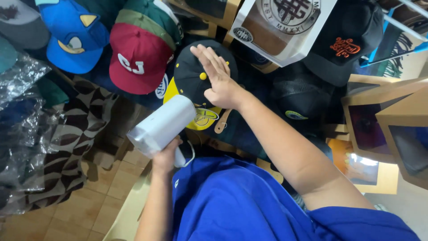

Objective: A person is cleaning and reshaping various baseball caps using a handheld steamer and a brush.

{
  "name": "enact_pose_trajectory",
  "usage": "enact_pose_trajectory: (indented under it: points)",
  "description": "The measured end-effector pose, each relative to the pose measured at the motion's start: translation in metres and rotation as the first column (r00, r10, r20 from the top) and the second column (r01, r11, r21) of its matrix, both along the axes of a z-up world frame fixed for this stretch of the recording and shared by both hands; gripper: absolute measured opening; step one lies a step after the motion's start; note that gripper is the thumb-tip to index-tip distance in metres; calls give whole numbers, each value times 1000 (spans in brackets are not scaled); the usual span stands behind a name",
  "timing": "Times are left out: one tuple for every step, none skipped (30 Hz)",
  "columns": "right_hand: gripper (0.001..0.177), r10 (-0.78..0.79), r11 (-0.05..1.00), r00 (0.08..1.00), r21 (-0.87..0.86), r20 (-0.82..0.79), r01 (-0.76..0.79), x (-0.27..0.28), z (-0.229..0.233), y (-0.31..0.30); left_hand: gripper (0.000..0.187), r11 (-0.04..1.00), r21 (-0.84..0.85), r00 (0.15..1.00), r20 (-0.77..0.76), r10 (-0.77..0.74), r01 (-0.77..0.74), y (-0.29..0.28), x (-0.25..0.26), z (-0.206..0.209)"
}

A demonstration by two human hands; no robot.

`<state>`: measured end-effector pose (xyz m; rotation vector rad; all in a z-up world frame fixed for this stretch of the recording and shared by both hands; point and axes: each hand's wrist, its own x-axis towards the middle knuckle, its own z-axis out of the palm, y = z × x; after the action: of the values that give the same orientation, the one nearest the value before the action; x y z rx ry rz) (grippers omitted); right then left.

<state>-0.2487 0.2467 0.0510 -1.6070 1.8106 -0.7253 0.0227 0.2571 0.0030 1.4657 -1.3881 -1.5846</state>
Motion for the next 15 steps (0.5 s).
enact_pose_trajectory:
  points:
    - [111,5,1000,1000,3,1,-5,2,-1,1,13,1000,3,1000,1,5,-5,3,1,-2]
    - [112,-17,1000,1000,-14,0,17,3,-1,1,12,1000,-19,999,36,-19,20,5,1,-5]
    - [112,-40,999,999,-31,1,40,5,-1,2,13,998,-39,996,72,-42,45,7,1,-6]
    - [112,-34,999,999,-34,1,34,6,-1,1,13,998,-42,997,72,-36,39,5,5,-16]
    - [111,-40,998,999,-47,-18,39,6,-1,1,25,996,-38,987,142,-71,78,3,9,-25]
    - [110,-50,997,998,-59,-38,48,7,-1,3,38,992,-31,971,210,-110,119,3,13,-35]
    - [110,-48,997,998,-62,-38,46,8,-9,6,38,992,-34,972,210,-108,118,7,19,-42]
    - [103,-69,988,997,-143,-17,66,8,-15,8,32,995,-24,966,243,-90,98,9,25,-48]
    - [96,-88,971,996,-222,6,87,7,-22,9,26,997,-16,959,275,-71,78,11,30,-55]
    - [96,-90,970,996,-226,5,89,13,-15,19,26,997,-20,959,274,-72,81,10,27,-53]
    - [81,-127,944,983,-286,134,161,20,-7,28,42,977,-92,941,299,-156,191,8,25,-52]
    - [70,-151,913,953,-331,264,236,26,-1,38,59,942,-156,914,332,-233,296,8,23,-51]
    - [70,-150,913,952,-332,265,237,32,-7,51,59,942,-156,914,334,-232,297,12,20,-48]
    - [64,-156,900,929,-339,335,274,39,-14,66,62,933,-185,930,267,-253,307,17,19,-46]
    - [59,-161,886,901,-344,402,311,46,-21,81,65,924,-215,941,199,-275,315,23,17,-43]
